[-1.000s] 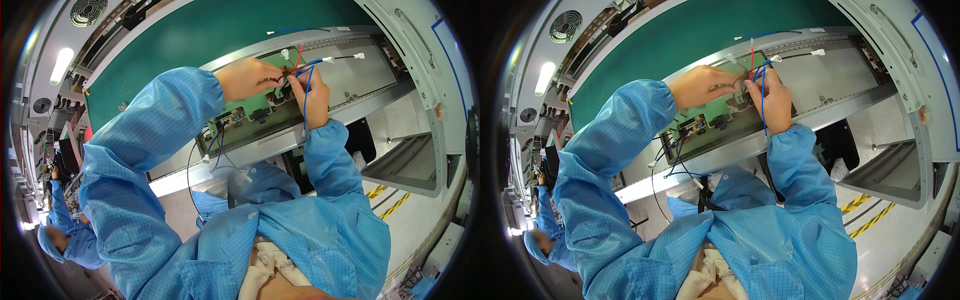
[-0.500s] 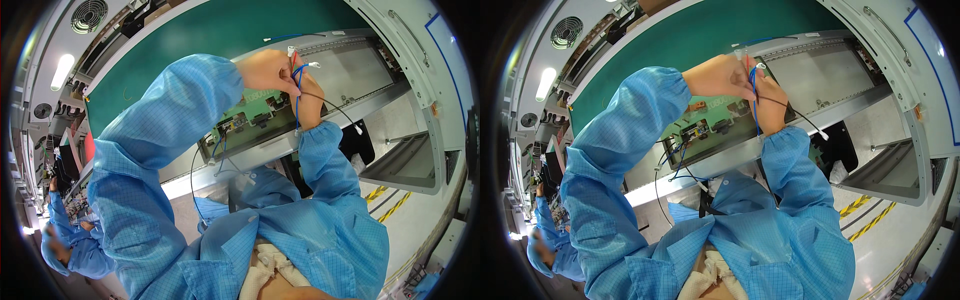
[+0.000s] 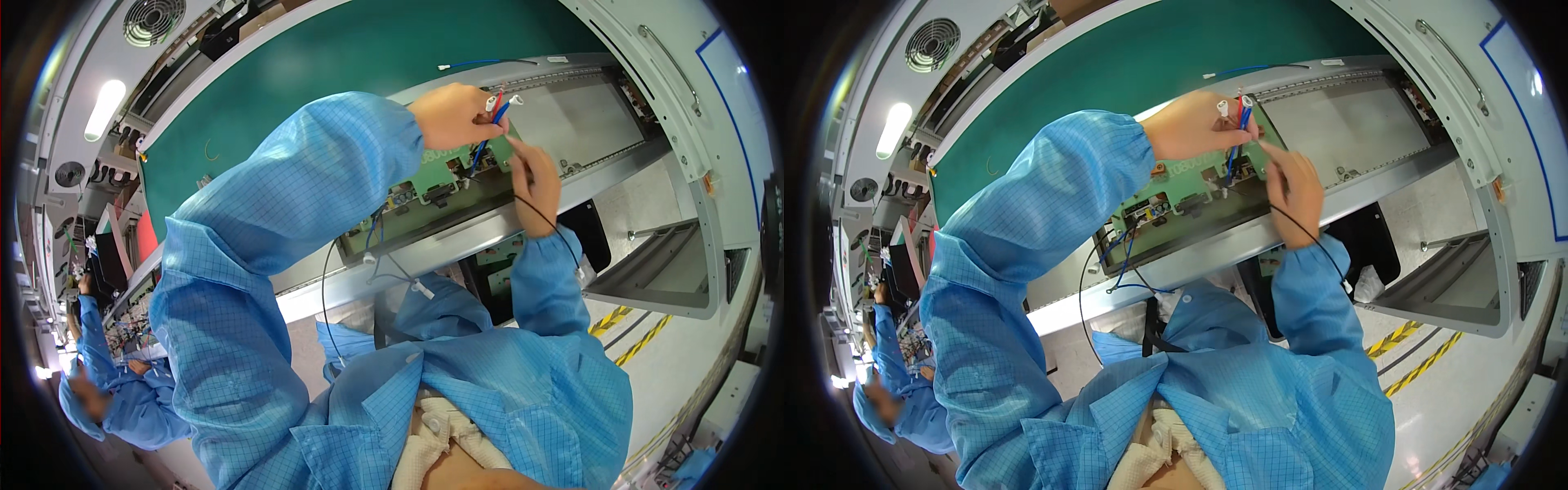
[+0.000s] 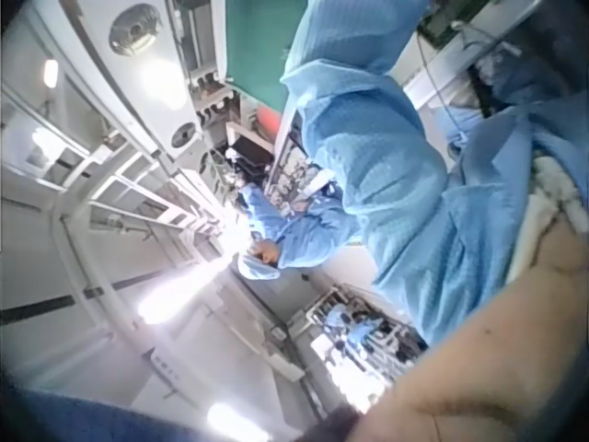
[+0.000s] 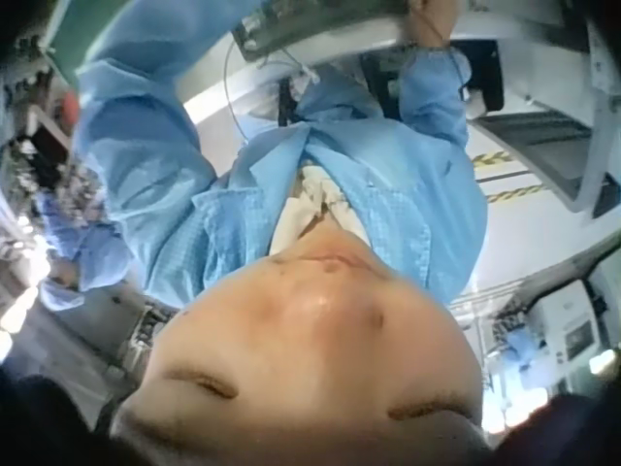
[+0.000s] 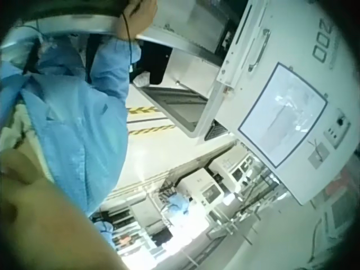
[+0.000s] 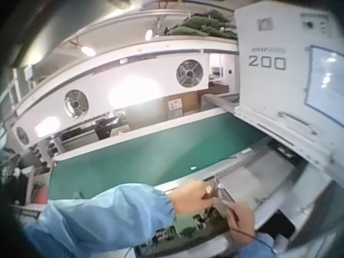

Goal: The recorder is assembling and connecting wires to a green circuit board on a production line.

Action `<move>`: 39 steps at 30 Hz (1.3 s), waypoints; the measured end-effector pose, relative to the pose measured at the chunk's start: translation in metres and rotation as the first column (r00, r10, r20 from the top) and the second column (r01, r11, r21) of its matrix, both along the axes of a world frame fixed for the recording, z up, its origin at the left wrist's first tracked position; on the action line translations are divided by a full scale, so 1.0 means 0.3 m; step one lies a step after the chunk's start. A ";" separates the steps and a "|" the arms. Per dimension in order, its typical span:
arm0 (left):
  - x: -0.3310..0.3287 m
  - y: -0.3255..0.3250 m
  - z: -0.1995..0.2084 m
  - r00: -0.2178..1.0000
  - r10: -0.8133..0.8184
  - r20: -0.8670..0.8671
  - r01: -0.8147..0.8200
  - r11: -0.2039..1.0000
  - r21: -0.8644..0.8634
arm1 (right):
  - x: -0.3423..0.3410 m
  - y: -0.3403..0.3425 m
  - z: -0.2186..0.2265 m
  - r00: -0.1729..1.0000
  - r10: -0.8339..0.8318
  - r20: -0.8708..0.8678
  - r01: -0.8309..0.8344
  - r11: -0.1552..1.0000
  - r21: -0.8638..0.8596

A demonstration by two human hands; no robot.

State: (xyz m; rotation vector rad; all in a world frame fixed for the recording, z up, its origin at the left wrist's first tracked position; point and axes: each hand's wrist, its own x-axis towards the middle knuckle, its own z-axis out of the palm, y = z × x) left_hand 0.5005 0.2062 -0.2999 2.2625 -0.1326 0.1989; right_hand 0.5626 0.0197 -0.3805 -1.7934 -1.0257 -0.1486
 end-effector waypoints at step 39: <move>0.133 0.021 -0.040 0.941 -0.204 -0.268 0.222 0.974 0.038 | 0.094 0.041 0.036 0.975 -0.043 -0.219 0.086 0.978 0.188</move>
